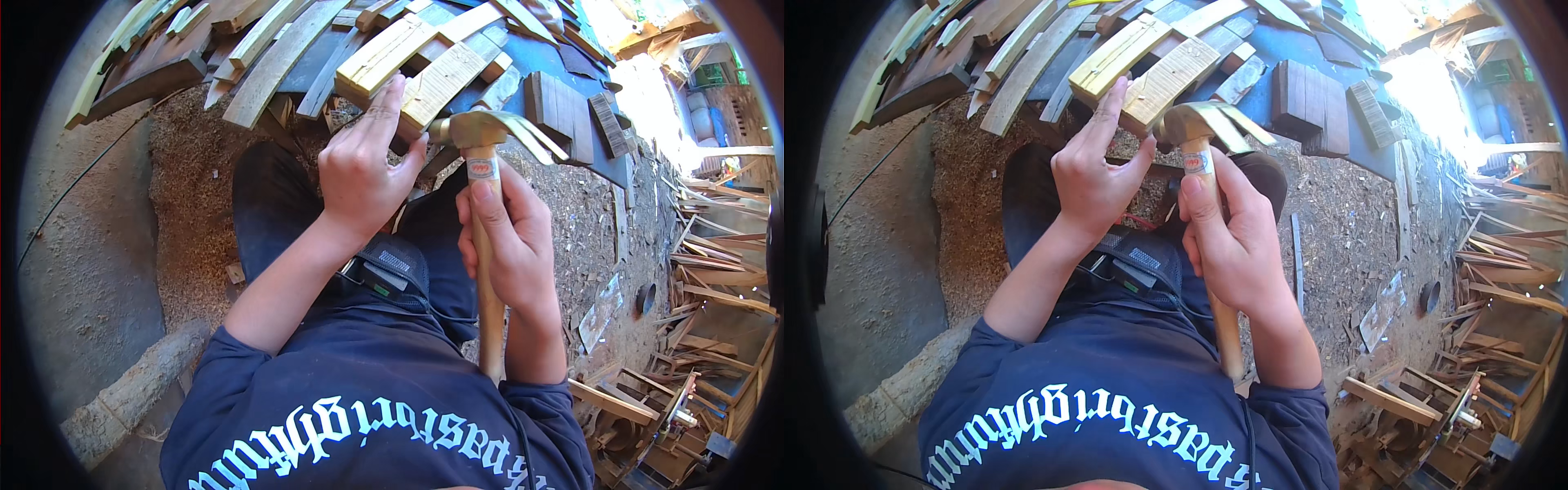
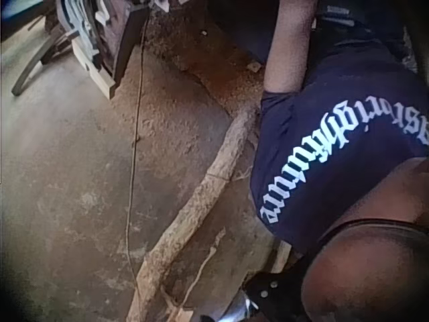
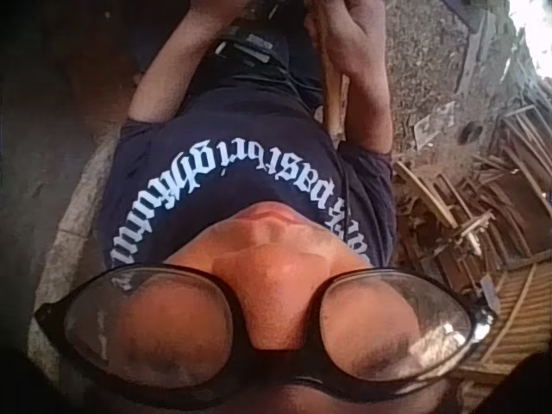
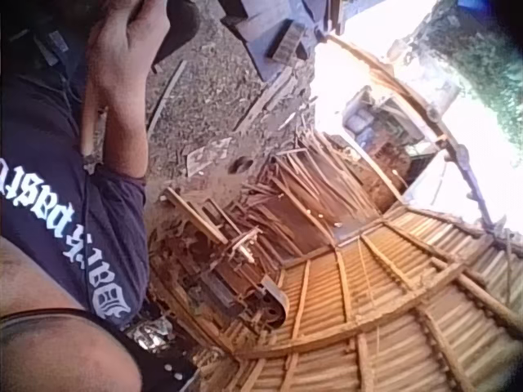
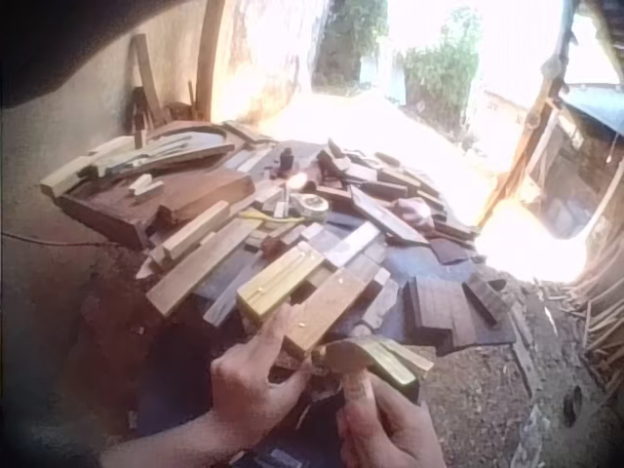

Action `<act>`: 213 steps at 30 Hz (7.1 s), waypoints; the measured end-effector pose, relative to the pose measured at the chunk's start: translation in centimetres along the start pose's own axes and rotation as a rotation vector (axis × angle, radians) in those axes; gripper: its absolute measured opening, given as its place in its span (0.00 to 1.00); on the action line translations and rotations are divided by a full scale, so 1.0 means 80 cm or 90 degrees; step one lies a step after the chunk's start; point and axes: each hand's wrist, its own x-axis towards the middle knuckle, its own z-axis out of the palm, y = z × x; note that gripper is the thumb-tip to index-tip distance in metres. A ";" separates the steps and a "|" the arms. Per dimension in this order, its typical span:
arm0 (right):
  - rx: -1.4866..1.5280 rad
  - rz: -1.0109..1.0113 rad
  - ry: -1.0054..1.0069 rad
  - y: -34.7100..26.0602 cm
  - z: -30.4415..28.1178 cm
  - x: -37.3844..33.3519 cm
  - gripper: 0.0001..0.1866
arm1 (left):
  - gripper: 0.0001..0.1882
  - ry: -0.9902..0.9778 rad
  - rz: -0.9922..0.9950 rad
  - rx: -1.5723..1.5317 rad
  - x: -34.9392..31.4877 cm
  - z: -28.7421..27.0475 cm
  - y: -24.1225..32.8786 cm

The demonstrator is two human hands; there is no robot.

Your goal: Assemble a small wooden toy robot or figure using wooden blocks, a hammer, and glue.

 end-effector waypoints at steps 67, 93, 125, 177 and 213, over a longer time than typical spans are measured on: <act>-0.054 0.014 -0.046 0.031 -0.009 -0.006 0.21 | 0.36 -0.056 -0.010 0.054 -0.007 -0.017 0.010; 0.088 -0.021 0.014 0.052 -0.039 -0.035 0.23 | 0.36 -0.291 -0.001 0.257 0.058 -0.074 0.039; 0.412 -0.251 -0.041 0.032 -0.054 -0.015 0.40 | 0.26 -0.324 -0.263 -0.421 0.186 -0.055 0.017; -0.393 -0.380 0.127 0.063 -0.019 0.144 0.14 | 0.19 -0.144 -0.157 -0.486 0.104 0.066 -0.096; -0.434 -0.370 0.101 0.034 -0.018 0.134 0.15 | 0.25 -0.210 -0.138 -0.411 0.086 0.055 -0.107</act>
